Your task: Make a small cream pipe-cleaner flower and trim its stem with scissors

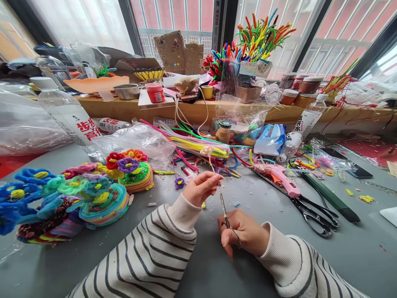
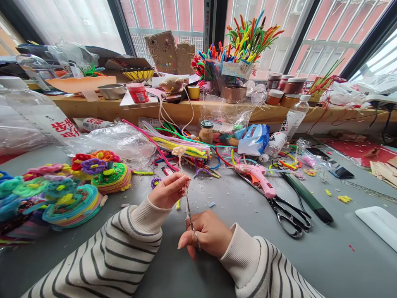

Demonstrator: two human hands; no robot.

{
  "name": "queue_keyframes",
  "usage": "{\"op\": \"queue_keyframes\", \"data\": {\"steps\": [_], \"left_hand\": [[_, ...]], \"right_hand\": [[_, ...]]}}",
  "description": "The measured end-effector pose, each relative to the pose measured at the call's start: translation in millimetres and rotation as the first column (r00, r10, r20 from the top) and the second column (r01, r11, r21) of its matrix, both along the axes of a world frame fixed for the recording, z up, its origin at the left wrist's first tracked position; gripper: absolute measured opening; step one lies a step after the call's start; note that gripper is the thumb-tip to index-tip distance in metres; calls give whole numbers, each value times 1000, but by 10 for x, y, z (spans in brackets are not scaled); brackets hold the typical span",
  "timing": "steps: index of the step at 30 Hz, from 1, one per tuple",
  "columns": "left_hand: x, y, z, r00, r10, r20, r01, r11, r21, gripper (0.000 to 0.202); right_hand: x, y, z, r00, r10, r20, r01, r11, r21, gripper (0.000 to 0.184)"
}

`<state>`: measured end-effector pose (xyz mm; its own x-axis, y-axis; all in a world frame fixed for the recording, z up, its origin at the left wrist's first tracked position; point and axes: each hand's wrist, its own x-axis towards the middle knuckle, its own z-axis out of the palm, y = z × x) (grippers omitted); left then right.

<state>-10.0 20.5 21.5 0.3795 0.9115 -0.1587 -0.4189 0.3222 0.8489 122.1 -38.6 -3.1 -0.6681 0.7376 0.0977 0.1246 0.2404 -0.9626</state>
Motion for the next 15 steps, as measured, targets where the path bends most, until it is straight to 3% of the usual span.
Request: {"op": "queue_keyframes", "data": {"steps": [8,11,15], "left_hand": [[4,0,-6,998,0,61,0,1000,-2,24],[3,6,-11,998,-28,49,29,1000,-5,24],[4,1,-13,997,-82,5,82,996,-22,27]], "right_hand": [[29,3,-33,1000,7,-11,-7,1000,27,72],[34,1,-4,999,31,-27,-29,995,94,78],[30,2,37,996,93,-18,-91,992,83,77]]}}
